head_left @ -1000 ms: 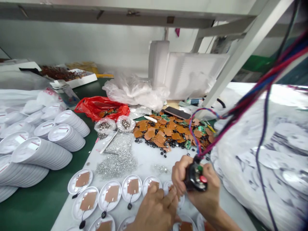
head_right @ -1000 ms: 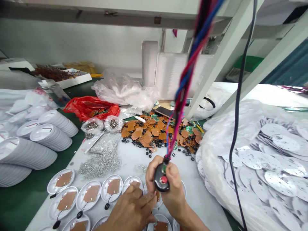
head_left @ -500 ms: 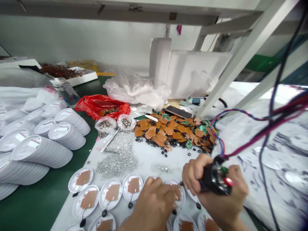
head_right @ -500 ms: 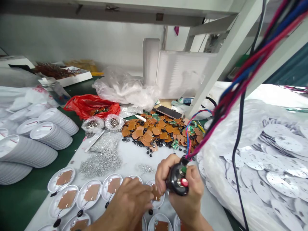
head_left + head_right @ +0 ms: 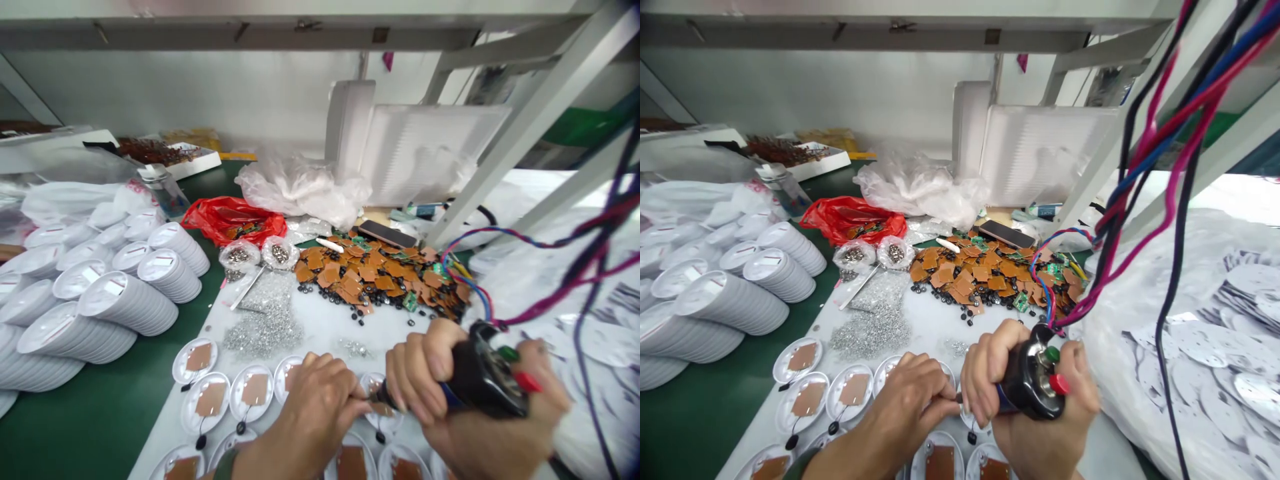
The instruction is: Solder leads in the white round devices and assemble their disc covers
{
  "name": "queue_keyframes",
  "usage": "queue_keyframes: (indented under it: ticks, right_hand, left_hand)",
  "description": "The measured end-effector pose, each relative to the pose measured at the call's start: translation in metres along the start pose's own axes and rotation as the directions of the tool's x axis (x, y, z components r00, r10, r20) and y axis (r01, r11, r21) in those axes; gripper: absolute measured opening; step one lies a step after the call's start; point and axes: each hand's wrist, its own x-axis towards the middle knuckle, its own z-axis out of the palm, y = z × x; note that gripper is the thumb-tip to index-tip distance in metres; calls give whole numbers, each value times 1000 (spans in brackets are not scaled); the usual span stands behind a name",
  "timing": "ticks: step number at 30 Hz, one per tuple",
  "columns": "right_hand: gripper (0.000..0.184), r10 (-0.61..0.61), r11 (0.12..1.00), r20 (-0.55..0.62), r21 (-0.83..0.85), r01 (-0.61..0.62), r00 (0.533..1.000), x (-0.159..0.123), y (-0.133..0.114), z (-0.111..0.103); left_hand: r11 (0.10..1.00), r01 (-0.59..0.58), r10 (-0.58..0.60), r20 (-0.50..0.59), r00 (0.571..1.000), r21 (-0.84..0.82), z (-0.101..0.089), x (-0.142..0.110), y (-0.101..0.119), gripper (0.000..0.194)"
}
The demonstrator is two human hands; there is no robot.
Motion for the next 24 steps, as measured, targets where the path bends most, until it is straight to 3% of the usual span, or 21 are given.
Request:
queue_keyframes:
  ticks: [3, 9, 12, 14, 19, 24]
  right_hand:
    - [61, 8, 999, 16, 37, -9, 1000, 2, 4, 5]
    - [58, 41, 999, 55, 30, -43, 998, 5, 9, 17]
    - [57, 46, 999, 78, -14, -45, 996, 8, 10, 18]
    - [55, 44, 998, 92, -38, -41, 995, 10, 15, 15]
    - [56, 3, 997, 69, -72, 2, 998, 15, 41, 0]
    - [57, 62, 996, 49, -73, -58, 997, 13, 63, -13]
  left_hand:
    - [1000, -19, 19, -18, 1000, -11, -4, -3, -5, 25]
    - [995, -32, 31, -4, 1000, -97, -17, -5, -6, 17]
    - [998, -56, 57, 55, 997, -23, -24, -11, -12, 5]
    - [990, -125, 121, 55, 991, 71, -24, -16, -20, 13]
    - [890, -358, 367, 20, 930, 284, -11, -26, -46, 18]
    - [851, -380, 402, 16, 915, 362, 6, -30, -60, 12]
